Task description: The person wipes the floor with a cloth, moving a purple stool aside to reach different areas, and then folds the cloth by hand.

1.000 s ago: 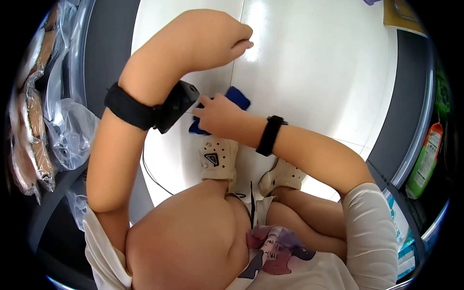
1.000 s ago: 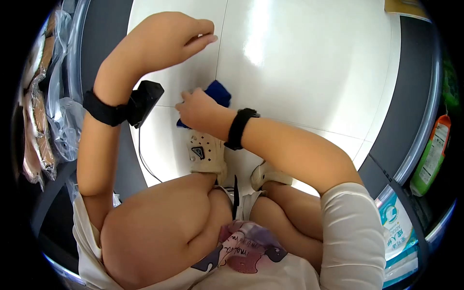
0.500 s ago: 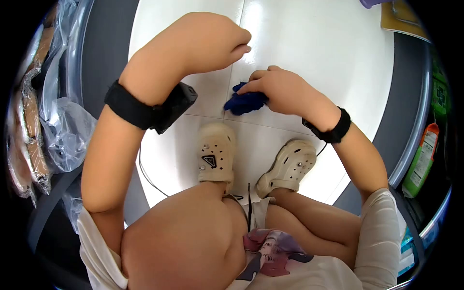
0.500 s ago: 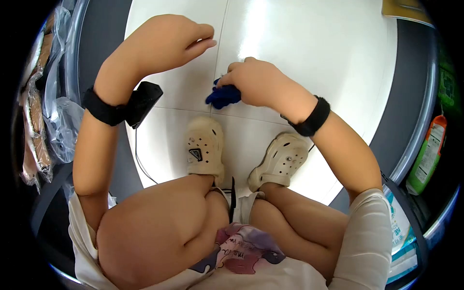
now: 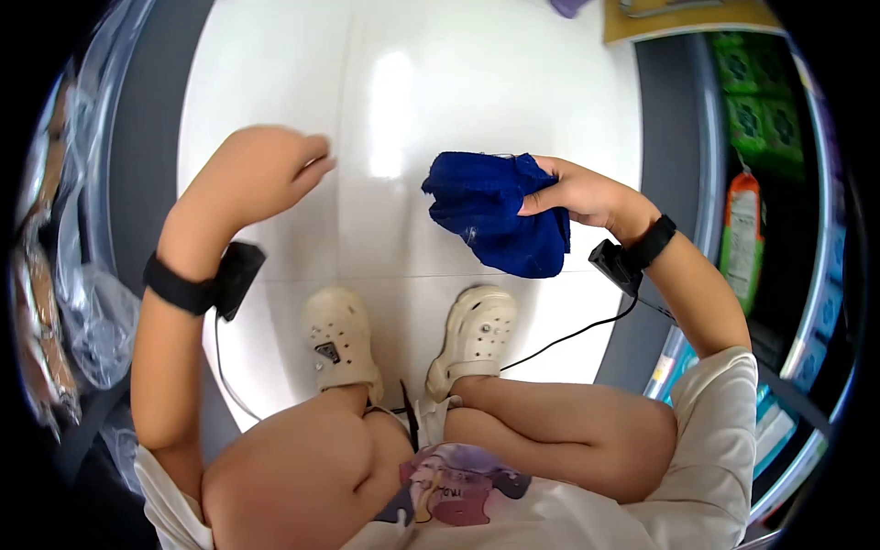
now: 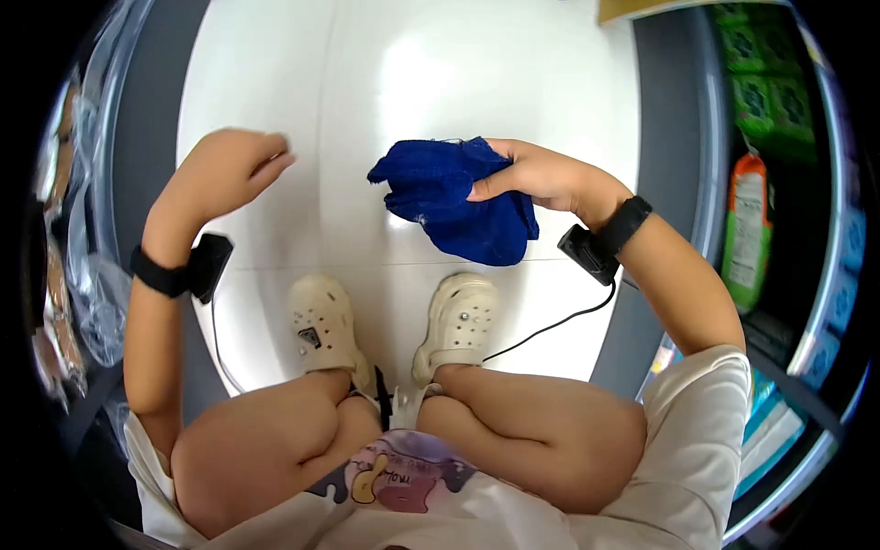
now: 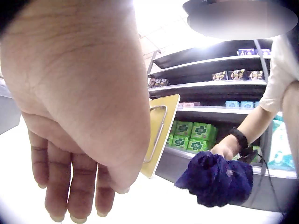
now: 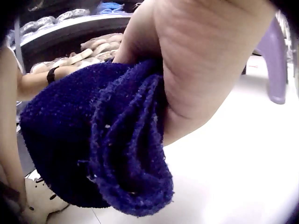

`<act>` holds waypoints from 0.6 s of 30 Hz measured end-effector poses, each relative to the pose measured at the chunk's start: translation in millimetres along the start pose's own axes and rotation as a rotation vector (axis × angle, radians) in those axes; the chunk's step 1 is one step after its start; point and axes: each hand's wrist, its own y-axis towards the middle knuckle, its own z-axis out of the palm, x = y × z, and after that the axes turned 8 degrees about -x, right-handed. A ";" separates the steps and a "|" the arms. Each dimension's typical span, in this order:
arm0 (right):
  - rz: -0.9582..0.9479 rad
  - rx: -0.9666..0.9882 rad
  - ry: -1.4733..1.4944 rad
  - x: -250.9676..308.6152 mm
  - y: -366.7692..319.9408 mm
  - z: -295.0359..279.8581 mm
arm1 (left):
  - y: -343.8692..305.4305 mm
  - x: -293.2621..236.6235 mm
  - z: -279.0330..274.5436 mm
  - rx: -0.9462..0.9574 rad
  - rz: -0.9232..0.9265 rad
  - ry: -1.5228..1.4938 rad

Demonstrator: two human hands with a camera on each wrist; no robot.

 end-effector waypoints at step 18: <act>-0.360 -1.374 -0.238 -259.5 -62.0 -100.9 | -19.0 -40.8 38.1 0.233 0.125 -0.011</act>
